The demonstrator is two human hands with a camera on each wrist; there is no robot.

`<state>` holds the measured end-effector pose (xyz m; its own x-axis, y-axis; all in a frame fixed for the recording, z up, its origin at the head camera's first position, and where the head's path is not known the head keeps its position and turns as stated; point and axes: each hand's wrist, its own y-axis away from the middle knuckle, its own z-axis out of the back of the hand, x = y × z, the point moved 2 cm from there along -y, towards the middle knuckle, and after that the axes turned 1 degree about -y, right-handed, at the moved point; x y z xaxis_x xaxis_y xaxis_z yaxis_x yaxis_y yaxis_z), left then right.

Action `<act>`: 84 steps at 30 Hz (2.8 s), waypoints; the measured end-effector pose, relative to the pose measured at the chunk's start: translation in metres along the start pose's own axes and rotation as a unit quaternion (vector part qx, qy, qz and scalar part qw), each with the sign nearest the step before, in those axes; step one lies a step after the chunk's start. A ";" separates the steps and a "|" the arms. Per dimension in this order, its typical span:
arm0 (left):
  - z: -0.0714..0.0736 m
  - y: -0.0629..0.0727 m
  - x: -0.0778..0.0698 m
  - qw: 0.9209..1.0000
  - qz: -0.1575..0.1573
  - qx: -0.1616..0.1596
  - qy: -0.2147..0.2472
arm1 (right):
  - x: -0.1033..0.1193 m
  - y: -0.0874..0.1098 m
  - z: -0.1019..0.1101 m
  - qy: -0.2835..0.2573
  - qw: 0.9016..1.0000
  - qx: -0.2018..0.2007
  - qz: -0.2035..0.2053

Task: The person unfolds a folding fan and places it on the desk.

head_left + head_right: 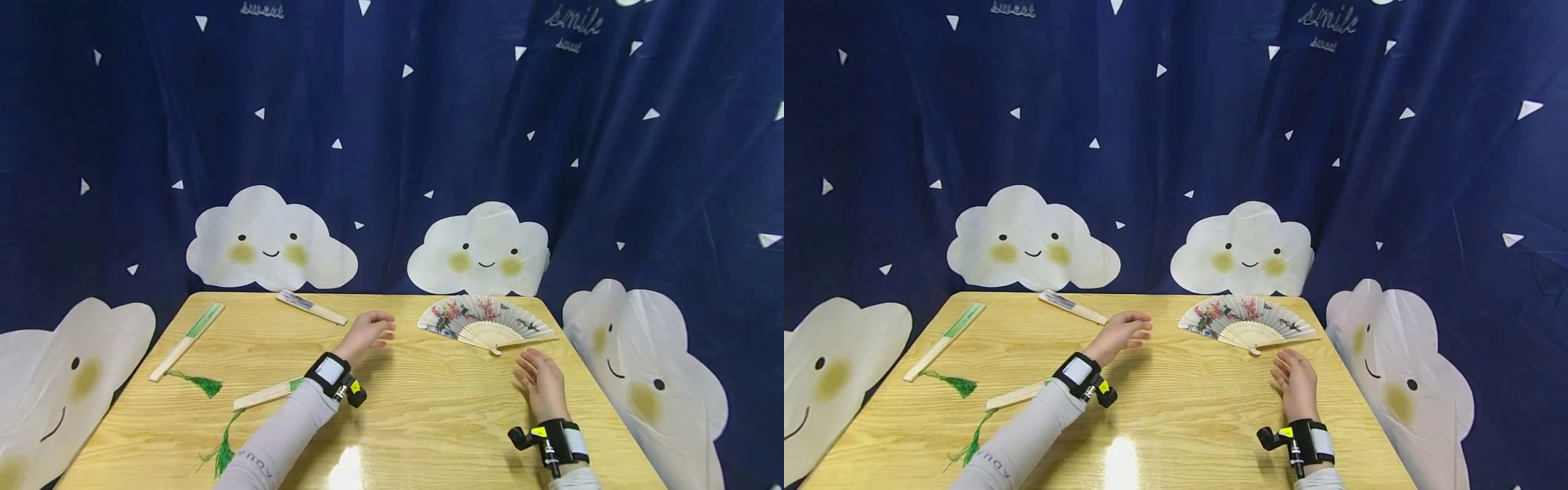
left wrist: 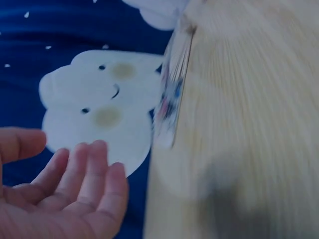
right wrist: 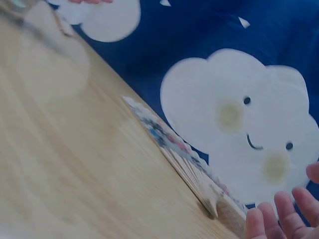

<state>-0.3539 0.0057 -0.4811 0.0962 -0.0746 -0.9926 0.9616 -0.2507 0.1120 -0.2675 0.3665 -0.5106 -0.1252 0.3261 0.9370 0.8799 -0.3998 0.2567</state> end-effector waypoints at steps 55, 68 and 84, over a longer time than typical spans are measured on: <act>0.092 0.099 0.034 0.882 -0.115 -0.086 -0.449 | -0.039 0.069 -0.088 0.098 0.983 0.136 0.068; 0.019 0.097 0.010 0.939 -0.194 -0.065 -0.277 | -0.044 0.092 -0.158 0.199 0.936 0.273 0.097; -0.016 0.096 0.021 0.982 -0.142 0.003 -0.121 | -0.042 0.101 -0.168 0.253 0.919 0.257 0.161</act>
<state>-0.2560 -0.0048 -0.4923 -0.2406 -0.2282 -0.9434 0.9390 -0.3010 -0.1667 -0.2505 0.1681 -0.4843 0.0970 -0.2299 0.9684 0.9925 0.0947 -0.0769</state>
